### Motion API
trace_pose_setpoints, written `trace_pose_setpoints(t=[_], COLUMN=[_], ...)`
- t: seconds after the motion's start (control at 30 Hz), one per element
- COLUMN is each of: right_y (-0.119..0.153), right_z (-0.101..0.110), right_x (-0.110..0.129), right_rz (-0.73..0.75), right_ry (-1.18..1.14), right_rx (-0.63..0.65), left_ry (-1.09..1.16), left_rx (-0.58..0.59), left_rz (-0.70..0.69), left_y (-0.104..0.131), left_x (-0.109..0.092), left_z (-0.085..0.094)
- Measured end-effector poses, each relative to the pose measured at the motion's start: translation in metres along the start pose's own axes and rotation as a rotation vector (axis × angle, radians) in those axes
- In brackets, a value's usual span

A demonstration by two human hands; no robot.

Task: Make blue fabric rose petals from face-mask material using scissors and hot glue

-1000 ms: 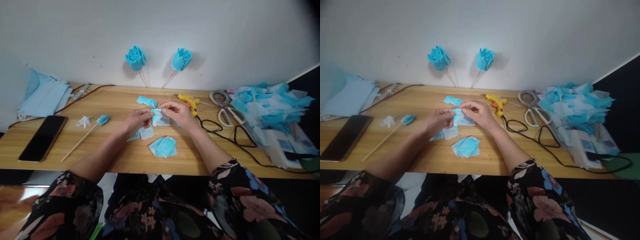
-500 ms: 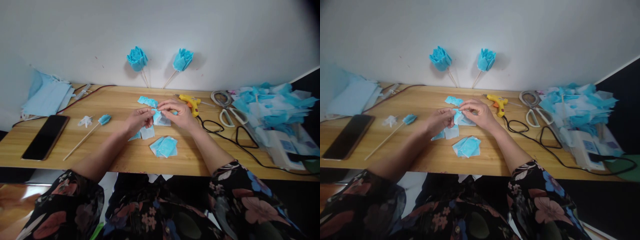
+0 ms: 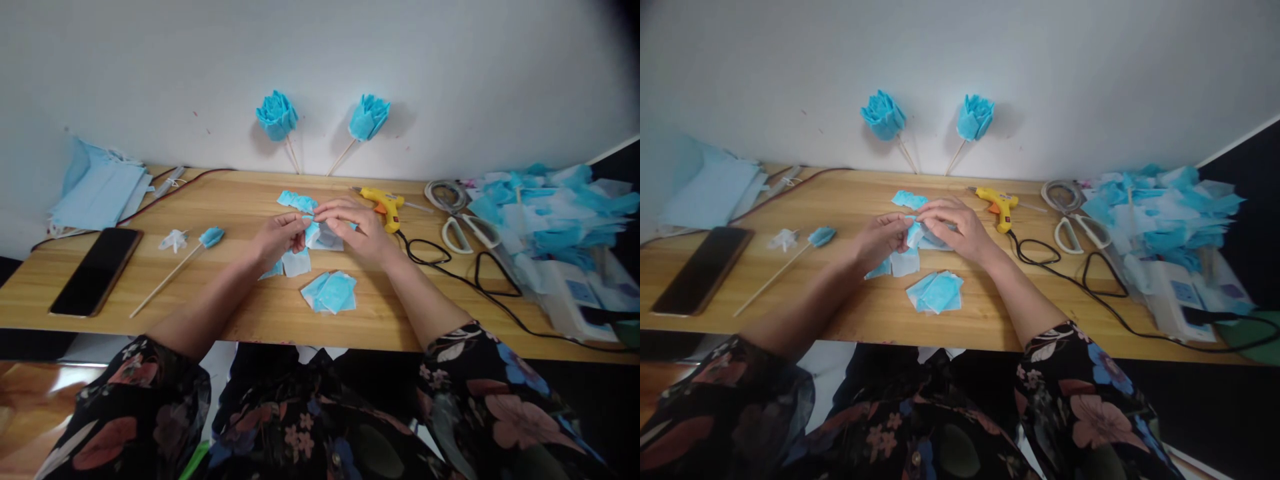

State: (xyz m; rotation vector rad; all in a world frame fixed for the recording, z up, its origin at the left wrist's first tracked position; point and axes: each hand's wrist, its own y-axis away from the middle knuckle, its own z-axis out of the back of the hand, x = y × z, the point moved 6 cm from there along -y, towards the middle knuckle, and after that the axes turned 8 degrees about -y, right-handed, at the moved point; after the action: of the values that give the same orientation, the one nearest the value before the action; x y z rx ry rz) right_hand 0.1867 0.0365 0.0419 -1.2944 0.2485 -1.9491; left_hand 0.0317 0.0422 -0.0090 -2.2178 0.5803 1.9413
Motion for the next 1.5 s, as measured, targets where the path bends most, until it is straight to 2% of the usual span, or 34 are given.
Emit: trace_pose_setpoints(t=[0.3, 0.5, 0.7, 0.83, 1.13, 1.5], right_y=[0.002, 0.006, 0.007, 0.007, 0.009, 0.011], right_z=[0.002, 0.004, -0.015, -0.022, -0.023, -0.025], right_x=[-0.008, -0.022, -0.03, -0.027, -0.03, -0.03], right_rz=[-0.09, -0.284, -0.423, -0.447, -0.424, -0.446], right_ry=[-0.166, -0.393, -0.555, -0.587, -0.531, -0.532], right_rx=[-0.064, -0.196, -0.074, -0.027, -0.065, -0.038], left_ry=[0.023, -0.078, -0.224, -0.253, -0.339, -0.335], left_rx=[-0.088, -0.108, -0.124, -0.135, -0.112, -0.113], left_rz=[-0.076, -0.121, -0.174, -0.195, -0.198, -0.209], left_y=[0.001, 0.005, 0.009, 0.008, 0.011, 0.009], left_x=[-0.007, -0.013, -0.02, -0.018, -0.021, -0.019], left_z=[0.004, 0.005, 0.002, 0.002, -0.004, -0.002])
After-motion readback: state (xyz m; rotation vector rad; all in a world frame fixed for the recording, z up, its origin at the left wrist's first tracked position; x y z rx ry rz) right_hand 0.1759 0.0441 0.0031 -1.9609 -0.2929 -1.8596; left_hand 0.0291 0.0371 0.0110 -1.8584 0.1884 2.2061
